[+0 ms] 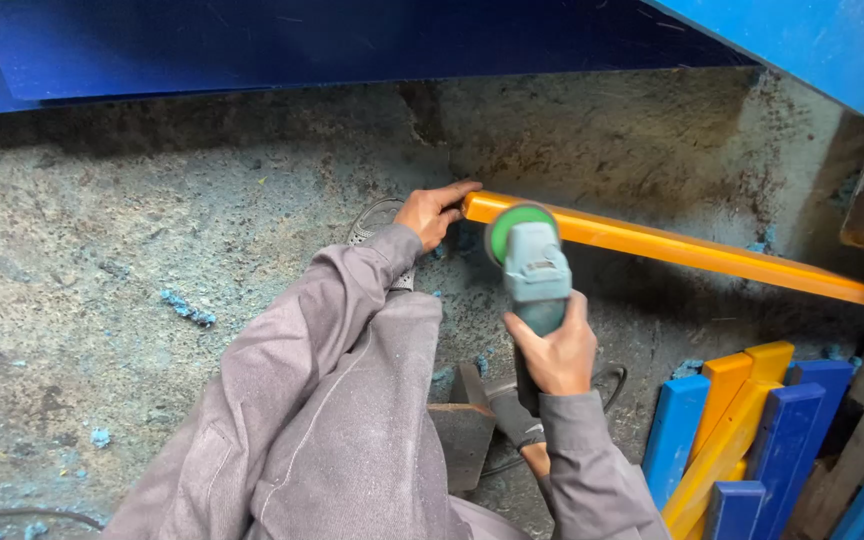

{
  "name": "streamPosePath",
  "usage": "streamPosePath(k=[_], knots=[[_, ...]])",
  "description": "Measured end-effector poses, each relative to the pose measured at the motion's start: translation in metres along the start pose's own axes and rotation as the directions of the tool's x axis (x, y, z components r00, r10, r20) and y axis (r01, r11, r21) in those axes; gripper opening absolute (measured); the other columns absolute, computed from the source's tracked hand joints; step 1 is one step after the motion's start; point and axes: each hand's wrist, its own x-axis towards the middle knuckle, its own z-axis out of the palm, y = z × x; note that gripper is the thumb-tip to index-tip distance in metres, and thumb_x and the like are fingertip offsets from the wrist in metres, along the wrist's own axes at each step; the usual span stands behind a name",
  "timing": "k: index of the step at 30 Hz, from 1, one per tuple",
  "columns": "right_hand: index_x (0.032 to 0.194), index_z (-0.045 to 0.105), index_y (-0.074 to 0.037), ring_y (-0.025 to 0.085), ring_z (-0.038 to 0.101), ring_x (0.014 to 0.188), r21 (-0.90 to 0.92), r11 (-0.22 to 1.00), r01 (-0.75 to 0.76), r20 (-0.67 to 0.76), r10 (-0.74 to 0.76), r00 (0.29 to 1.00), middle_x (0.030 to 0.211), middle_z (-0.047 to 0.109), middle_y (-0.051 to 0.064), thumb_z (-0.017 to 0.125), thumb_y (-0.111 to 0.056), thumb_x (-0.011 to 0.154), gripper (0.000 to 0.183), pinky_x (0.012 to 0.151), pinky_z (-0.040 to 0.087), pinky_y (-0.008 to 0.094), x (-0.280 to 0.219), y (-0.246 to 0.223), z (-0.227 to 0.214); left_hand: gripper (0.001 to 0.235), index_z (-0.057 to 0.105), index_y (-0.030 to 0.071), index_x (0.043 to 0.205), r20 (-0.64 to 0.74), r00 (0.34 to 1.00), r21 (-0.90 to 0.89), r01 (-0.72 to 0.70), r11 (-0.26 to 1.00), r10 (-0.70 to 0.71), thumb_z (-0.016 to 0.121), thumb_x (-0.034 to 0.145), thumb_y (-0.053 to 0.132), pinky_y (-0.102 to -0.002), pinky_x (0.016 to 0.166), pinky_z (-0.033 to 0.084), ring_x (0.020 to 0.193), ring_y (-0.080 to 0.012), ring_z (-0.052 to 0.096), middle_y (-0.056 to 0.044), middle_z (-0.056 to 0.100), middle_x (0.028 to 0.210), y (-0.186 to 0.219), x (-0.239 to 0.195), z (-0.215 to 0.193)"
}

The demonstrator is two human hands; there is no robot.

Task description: The person uses an angle grinder to smooth or finish the ends and edges of several blue and yellow rectangular metal bars on a fabrication floor.

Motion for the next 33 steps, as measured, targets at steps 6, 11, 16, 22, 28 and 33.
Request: streamPosePath(k=[6, 11, 16, 22, 28, 33], knots=[[0.122, 0.058, 0.0, 0.033, 0.074, 0.091, -0.013, 0.993, 0.114, 0.017, -0.114, 0.993, 0.104, 0.073, 0.023, 0.088, -0.038, 0.069, 0.071, 0.079, 0.058, 0.043, 0.01, -0.013, 0.011, 0.054, 0.059, 0.018, 0.142, 0.006, 1.0, 0.013, -0.015, 1.0, 0.014, 0.061, 0.093, -0.005, -0.033, 0.114, 0.046, 0.135, -0.0267, 0.057, -0.011, 0.057, 0.149, 0.001, 0.0, 0.0], [0.117, 0.061, 0.0, 0.032, 0.074, 0.094, -0.012, 0.998, -0.062, -0.085, 0.061, 0.995, 0.105, 0.074, 0.022, 0.088, -0.037, 0.072, 0.065, 0.082, 0.057, 0.043, -0.001, 0.039, -0.027, 0.053, 0.059, 0.018, 0.142, 0.001, 1.0, 0.014, -0.002, 1.0, 0.002, 0.061, 0.094, -0.004, -0.033, 0.113, 0.046, 0.136, -0.0263, 0.057, -0.01, 0.058, 0.148, -0.001, 0.0, 0.001], [0.114, 0.061, 0.002, 0.035, 0.073, 0.097, -0.031, 0.992, -0.123, -0.214, 0.114, 0.97, 0.106, 0.073, 0.024, 0.09, -0.036, 0.075, 0.062, 0.083, 0.055, 0.044, -0.003, 0.075, -0.039, 0.052, 0.06, 0.018, 0.142, -0.008, 0.999, -0.004, -0.038, 0.999, 0.038, 0.059, 0.095, -0.004, -0.033, 0.114, 0.048, 0.136, -0.0261, 0.058, -0.01, 0.059, 0.148, 0.001, 0.002, 0.001], [0.117, 0.057, 0.0, 0.035, 0.073, 0.094, 0.005, 0.998, -0.058, -0.1, 0.058, 0.993, 0.103, 0.072, 0.023, 0.09, -0.038, 0.071, 0.068, 0.08, 0.056, 0.044, 0.01, 0.009, -0.007, 0.052, 0.059, 0.019, 0.142, 0.017, 1.0, 0.14, -0.022, 0.99, 0.02, 0.063, 0.094, 0.001, -0.034, 0.112, 0.047, 0.133, -0.0284, 0.059, -0.01, 0.06, 0.146, 0.016, -0.005, -0.005], [0.118, 0.055, -0.001, 0.035, 0.073, 0.089, 0.046, 0.989, 0.139, -0.028, -0.138, 0.99, 0.104, 0.072, 0.022, 0.09, -0.038, 0.069, 0.07, 0.074, 0.058, 0.044, 0.026, 0.002, 0.0, 0.053, 0.059, 0.019, 0.143, 0.005, 0.997, 0.172, -0.071, 0.983, 0.071, 0.063, 0.094, 0.0, -0.036, 0.112, 0.049, 0.133, -0.0302, 0.06, -0.012, 0.062, 0.145, 0.013, -0.008, -0.005], [0.116, 0.056, 0.0, 0.036, 0.074, 0.091, 0.0, 0.995, -0.103, -0.14, 0.102, 0.985, 0.105, 0.073, 0.023, 0.09, -0.038, 0.074, 0.067, 0.078, 0.057, 0.046, 0.033, 0.072, -0.058, 0.051, 0.058, 0.017, 0.143, 0.004, 0.998, 0.215, -0.065, 0.974, 0.066, 0.061, 0.094, 0.002, -0.035, 0.11, 0.049, 0.131, -0.0305, 0.062, -0.013, 0.064, 0.142, 0.027, -0.004, -0.006]])
